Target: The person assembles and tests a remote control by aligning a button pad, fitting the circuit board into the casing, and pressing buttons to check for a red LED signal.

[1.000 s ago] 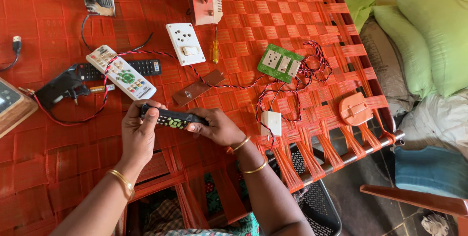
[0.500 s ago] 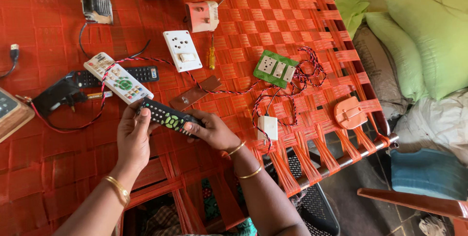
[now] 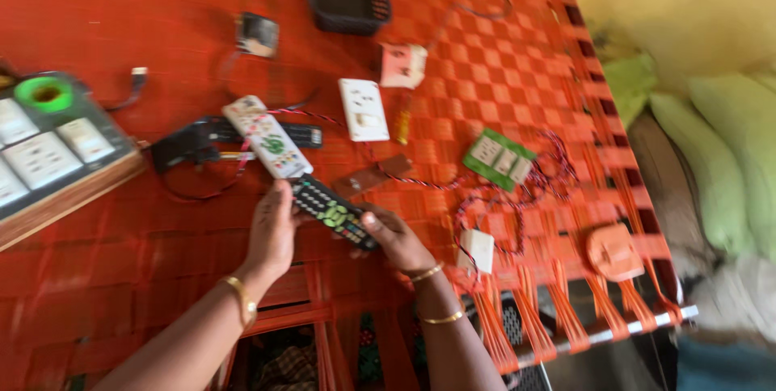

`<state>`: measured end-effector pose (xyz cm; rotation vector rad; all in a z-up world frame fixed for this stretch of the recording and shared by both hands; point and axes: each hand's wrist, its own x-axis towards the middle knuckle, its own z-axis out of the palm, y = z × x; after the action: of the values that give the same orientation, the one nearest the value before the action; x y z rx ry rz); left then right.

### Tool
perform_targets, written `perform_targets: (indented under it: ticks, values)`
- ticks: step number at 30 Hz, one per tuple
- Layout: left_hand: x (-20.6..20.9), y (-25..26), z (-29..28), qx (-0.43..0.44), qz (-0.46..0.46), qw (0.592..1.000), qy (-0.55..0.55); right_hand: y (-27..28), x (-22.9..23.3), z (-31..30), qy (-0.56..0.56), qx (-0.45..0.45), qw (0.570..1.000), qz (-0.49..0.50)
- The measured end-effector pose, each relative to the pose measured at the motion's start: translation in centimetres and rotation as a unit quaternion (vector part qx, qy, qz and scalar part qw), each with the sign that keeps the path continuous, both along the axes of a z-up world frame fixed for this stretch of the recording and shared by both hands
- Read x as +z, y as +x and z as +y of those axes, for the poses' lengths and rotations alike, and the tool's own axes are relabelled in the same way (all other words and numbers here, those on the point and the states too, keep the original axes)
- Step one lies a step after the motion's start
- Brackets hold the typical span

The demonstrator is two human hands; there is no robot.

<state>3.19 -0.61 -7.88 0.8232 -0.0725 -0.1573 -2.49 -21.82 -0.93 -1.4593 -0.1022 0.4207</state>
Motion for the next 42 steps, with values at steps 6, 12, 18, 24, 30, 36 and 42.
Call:
perform_targets:
  ticks: [6, 12, 18, 24, 30, 36, 42]
  values:
    - [1.2, 0.1, 0.6, -0.008, 0.027, 0.999, 0.024, 0.2, 0.1, 0.0, -0.028, -0.032, 0.999, 0.006]
    - [1.2, 0.2, 0.9, -0.014, 0.031, 0.998, 0.055, -0.2, 0.3, 0.2, -0.025, -0.034, 0.999, -0.001]
    - [0.9, 0.6, 0.9, -0.009, 0.032, 0.998, 0.051, -0.2, 0.8, 0.5, -0.030, -0.032, 0.999, 0.003]
    - [0.8, 0.8, 0.5, 0.005, 0.043, 0.998, 0.051, 0.3, -0.1, 0.2, -0.046, -0.038, 0.998, -0.003]
    - [0.0, 0.9, 0.1, -0.003, 0.014, 0.999, 0.039, -0.1, -1.5, -0.1, -0.057, -0.064, 0.996, -0.018]
    - [2.6, -1.0, 1.8, -0.038, -0.010, 0.999, 0.038, 0.0, -2.4, 0.8, -0.075, -0.113, 0.990, -0.043]
    - [2.0, -1.1, 3.8, 0.045, 0.024, 0.999, 0.009, 1.9, -1.6, 4.6, -0.139, -0.148, 0.979, 0.006]
